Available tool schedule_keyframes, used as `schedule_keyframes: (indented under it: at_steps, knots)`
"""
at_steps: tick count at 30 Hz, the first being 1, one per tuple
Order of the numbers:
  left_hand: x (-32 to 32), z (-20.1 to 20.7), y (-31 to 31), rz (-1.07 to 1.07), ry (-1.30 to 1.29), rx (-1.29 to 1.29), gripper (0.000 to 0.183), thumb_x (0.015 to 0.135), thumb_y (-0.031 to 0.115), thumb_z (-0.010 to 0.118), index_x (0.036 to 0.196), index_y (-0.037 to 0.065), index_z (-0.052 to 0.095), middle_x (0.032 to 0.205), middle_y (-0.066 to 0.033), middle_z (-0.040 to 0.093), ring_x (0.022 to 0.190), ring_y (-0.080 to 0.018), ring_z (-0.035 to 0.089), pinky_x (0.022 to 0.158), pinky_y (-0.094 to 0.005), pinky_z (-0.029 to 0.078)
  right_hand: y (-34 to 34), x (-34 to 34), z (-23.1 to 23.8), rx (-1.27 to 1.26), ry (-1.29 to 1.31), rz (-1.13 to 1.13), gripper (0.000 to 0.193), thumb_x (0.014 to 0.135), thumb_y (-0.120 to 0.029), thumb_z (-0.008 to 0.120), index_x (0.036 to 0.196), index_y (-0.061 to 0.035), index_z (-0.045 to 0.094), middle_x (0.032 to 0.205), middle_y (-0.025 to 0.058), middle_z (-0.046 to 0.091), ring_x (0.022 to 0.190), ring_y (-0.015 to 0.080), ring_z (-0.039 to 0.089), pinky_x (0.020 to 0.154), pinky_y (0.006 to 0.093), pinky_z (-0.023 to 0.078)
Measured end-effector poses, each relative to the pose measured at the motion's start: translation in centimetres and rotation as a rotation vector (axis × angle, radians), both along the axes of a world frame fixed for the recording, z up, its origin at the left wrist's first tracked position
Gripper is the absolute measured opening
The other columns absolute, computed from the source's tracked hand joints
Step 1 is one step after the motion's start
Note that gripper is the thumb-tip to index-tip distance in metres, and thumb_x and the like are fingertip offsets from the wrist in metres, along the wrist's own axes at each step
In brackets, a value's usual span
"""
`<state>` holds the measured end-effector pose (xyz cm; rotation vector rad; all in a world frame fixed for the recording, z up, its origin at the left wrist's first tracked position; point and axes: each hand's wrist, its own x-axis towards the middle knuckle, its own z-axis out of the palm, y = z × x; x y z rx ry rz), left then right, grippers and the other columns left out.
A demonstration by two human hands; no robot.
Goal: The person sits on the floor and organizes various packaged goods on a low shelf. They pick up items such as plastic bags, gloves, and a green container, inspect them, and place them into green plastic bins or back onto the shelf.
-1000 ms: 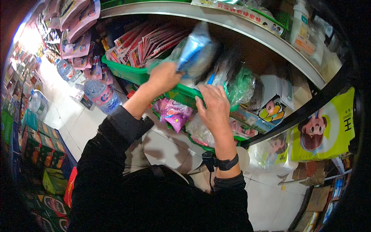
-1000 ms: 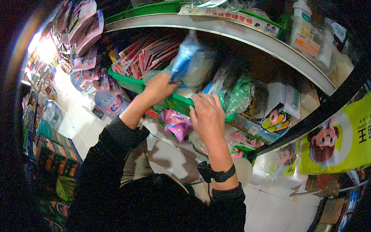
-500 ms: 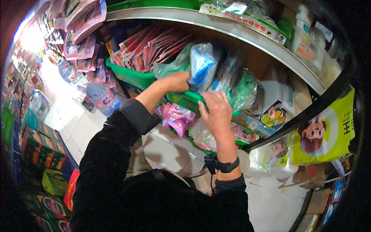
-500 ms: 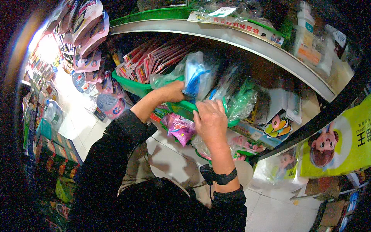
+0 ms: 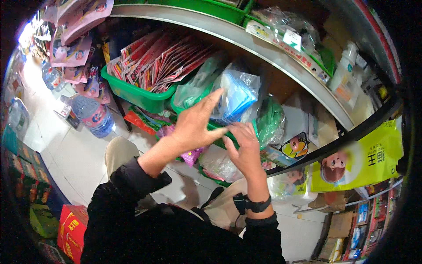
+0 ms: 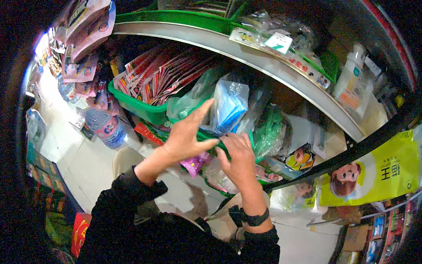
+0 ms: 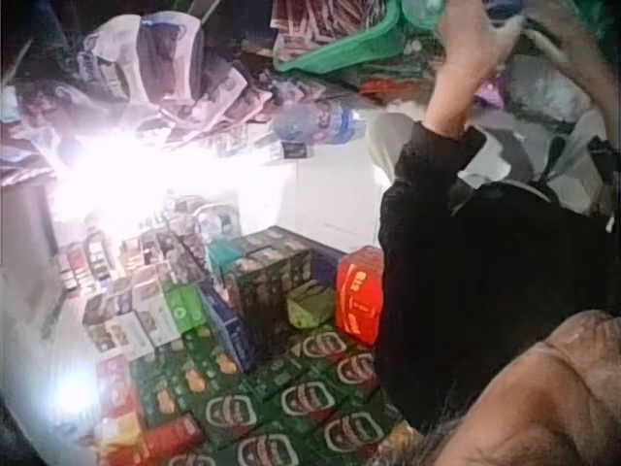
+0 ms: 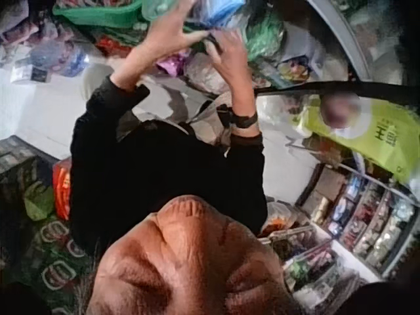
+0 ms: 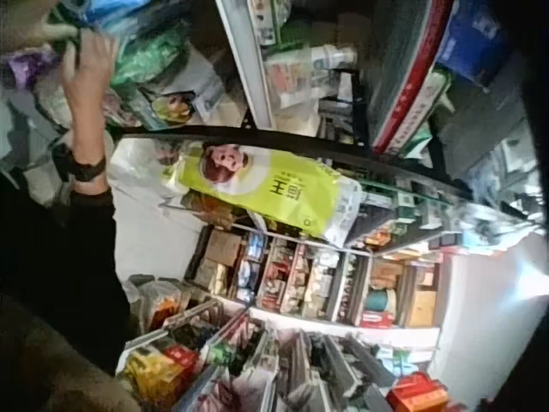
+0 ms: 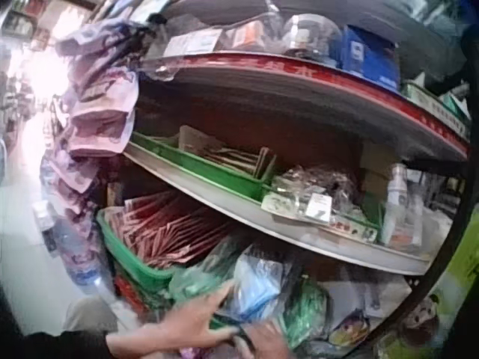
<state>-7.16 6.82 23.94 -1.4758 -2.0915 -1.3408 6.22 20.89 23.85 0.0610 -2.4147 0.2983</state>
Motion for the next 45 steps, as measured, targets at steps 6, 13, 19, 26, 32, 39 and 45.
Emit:
schedule_keyframes:
  at_steps: [6,13,19,26,32,39,45]
  knots:
    - [0.2,0.4,3.7,0.098,-0.134,0.114,0.108,0.064,0.023,0.081,0.153,0.014,0.019,0.146,-0.024,0.039,0.121,-0.0425,0.052,0.096,-0.0441,0.049,1.2,3.2,7.2,-0.676,0.049,-0.231,0.023,0.094,-0.018,0.059,0.1,0.0025,0.068,0.089,0.0123,0.072,0.083,0.0162,0.067,0.081,0.0322,0.053]
    - [0.8,-2.0,4.1,-0.101,0.127,-0.021,0.084,0.073,0.004,0.064,0.149,0.017,0.033,0.134,-0.0292,0.049,0.103,-0.0438,0.062,0.074,-0.0476,0.056,10.6,-4.9,9.5,-0.768,-0.074,-0.231,0.041,0.097,-0.024,0.056,0.123,0.008,0.055,0.115,0.0182,0.063,0.095,0.0215,0.066,0.084,0.0293,0.053]
    - [0.2,-2.5,3.8,-0.072,0.194,0.026,0.083,0.073,0.001,0.064,0.149,0.016,0.033,0.131,-0.0271,0.053,0.103,-0.0439,0.063,0.07,-0.0446,0.058,12.4,-13.9,10.6,-0.404,-0.506,-0.427,0.06,0.095,-0.042,0.056,0.139,-0.0019,0.046,0.133,0.0167,0.055,0.106,0.023,0.062,0.091,0.035,0.05]
    - [-0.1,-2.6,3.0,-0.007,0.189,0.1,0.074,0.078,0.007,0.06,0.147,0.009,0.034,0.131,-0.0237,0.054,0.1,-0.0392,0.063,0.076,-0.0434,0.055,13.7,-16.6,7.2,-0.335,-0.637,-0.214,0.077,0.082,-0.035,0.067,0.148,-0.0113,0.037,0.149,0.0174,0.039,0.136,0.0309,0.038,0.112,0.0381,0.03]
    - [0.2,-2.9,0.7,0.013,0.044,0.254,0.023,0.073,0.012,0.065,0.092,0.006,0.053,0.09,-0.0118,0.055,0.081,-0.0286,0.057,0.079,-0.0413,0.045,15.9,-17.7,4.8,-0.574,-0.529,-0.39,0.077,0.073,-0.018,0.071,0.143,-0.0071,0.041,0.143,0.0193,0.046,0.134,0.0338,0.042,0.111,0.0388,0.033]
    - [-1.0,-3.5,0.7,0.036,0.195,0.023,0.012,0.069,0.011,0.063,0.076,0.008,0.054,0.073,-0.009,0.058,0.07,-0.0254,0.06,0.076,-0.0404,0.045,15.7,-16.4,6.7,0.07,-0.289,-0.505,0.055,0.085,-0.028,0.065,0.133,-0.0032,0.053,0.137,0.0176,0.052,0.13,0.0302,0.046,0.11,0.0372,0.033]
    - [-1.7,-2.8,1.1,-0.049,0.22,-0.033,0.021,0.076,0.018,0.063,0.059,0.008,0.054,0.059,-0.0095,0.055,0.061,-0.0275,0.059,0.063,-0.0408,0.047,17.1,-17.8,3.4,-0.539,-0.149,-0.106,0.05,0.084,-0.027,0.07,0.128,-0.0056,0.057,0.128,0.0123,0.058,0.118,0.0225,0.051,0.103,0.0344,0.04]
